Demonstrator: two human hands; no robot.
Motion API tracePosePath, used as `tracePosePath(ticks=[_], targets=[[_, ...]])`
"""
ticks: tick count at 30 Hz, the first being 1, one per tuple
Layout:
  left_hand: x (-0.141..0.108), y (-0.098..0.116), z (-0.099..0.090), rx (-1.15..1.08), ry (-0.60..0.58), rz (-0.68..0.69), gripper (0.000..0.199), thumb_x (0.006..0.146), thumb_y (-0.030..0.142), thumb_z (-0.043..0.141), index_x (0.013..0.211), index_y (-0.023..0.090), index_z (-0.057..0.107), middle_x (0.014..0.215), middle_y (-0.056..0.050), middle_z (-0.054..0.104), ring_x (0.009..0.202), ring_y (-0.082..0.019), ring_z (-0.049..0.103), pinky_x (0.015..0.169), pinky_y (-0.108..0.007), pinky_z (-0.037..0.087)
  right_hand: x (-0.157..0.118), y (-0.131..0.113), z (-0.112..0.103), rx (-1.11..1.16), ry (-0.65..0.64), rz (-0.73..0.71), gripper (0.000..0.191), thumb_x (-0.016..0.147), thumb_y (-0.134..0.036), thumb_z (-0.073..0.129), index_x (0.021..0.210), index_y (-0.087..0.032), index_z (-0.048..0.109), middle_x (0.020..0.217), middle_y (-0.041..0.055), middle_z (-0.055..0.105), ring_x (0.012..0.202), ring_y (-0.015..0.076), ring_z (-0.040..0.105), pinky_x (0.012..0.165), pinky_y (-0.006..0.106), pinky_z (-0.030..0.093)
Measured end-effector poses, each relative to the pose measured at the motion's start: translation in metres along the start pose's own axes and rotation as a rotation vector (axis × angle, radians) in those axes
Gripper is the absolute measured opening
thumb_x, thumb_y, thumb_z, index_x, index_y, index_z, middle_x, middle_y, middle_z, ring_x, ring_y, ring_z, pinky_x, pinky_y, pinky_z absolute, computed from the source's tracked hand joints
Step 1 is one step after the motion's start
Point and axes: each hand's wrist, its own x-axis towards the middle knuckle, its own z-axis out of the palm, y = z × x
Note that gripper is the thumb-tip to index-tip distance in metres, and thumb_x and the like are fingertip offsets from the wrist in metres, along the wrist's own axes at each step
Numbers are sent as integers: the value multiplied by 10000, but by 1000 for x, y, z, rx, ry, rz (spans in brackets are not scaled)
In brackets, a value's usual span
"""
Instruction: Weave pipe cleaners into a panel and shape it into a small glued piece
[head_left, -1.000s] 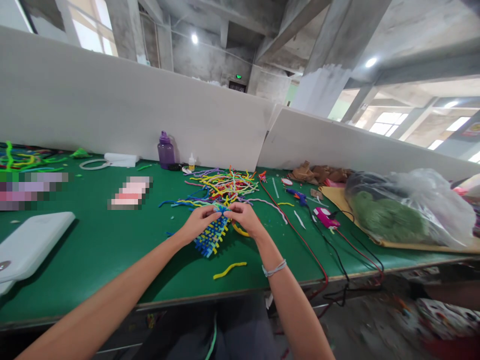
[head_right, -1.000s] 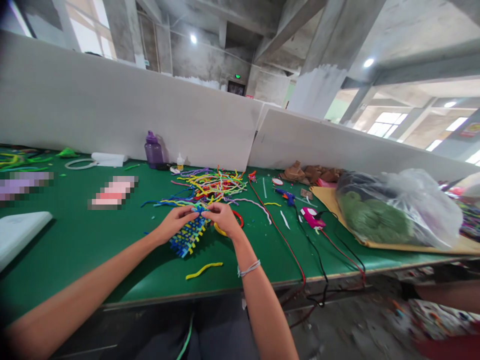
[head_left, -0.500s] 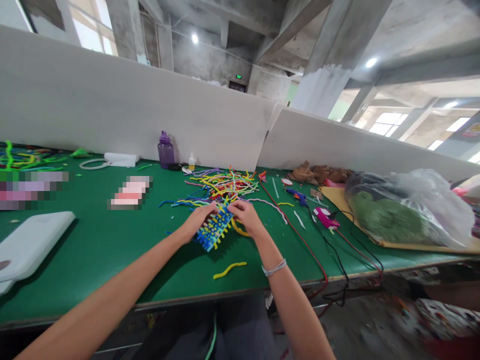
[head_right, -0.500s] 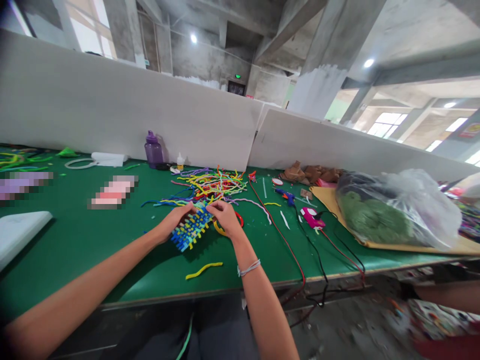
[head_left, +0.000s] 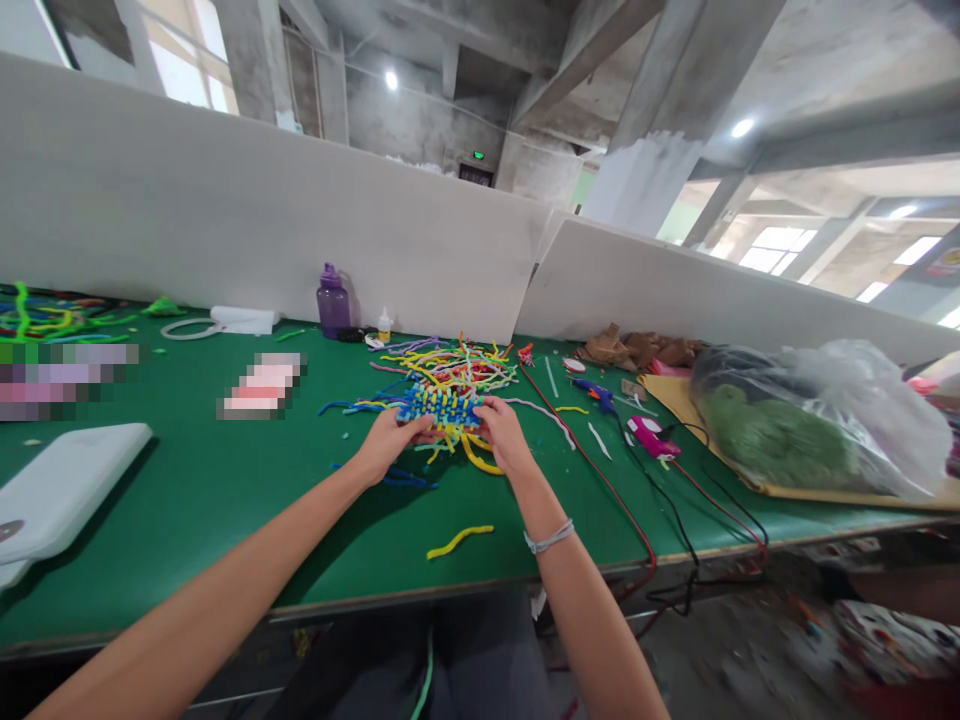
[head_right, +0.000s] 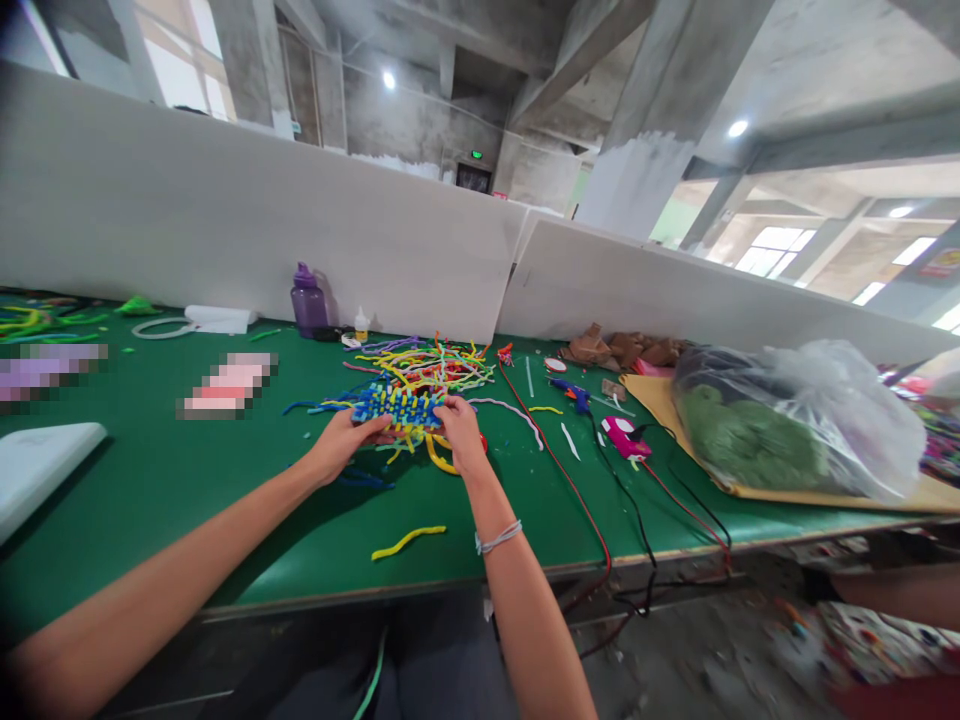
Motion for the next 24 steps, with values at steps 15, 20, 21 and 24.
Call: tracePosePath(ticks=[15,20,21,24], targets=[[-3,4,1,-4,-43,-3,344,623,372,713,840,121,623,767,-50,684,753,-224,659,720,-338,535,0,4,-5,-301,-41,-264,201,602,-340,656,674,-162,597,637,-28,563,590,105,490,577,224,405],[-5,8,3,-41,-7,19,354,652,415,681,829,115,619,810,-70,684,737,-218,655,712,-355,537,1,5,-6,-324,-48,-285,199,599,-353,652,647,-172,585,630,-36,549,599,105,486,580,223,393],[-5,8,3,-43,3,26,369,640,416,690,842,116,620,821,-71,685,744,-221,653,707,-358,538,0,5,-5,-324,-53,-280,201,599,-356,653,651,-175,583,636,-36,551,604,107,490,581,222,395],[-6,7,5,-38,-7,27,448,582,421,727,898,119,629,861,-79,687,771,-237,647,694,-367,541,-2,5,-3,-313,-95,-228,209,604,-363,652,682,-182,582,667,-30,564,616,112,507,584,222,409]])
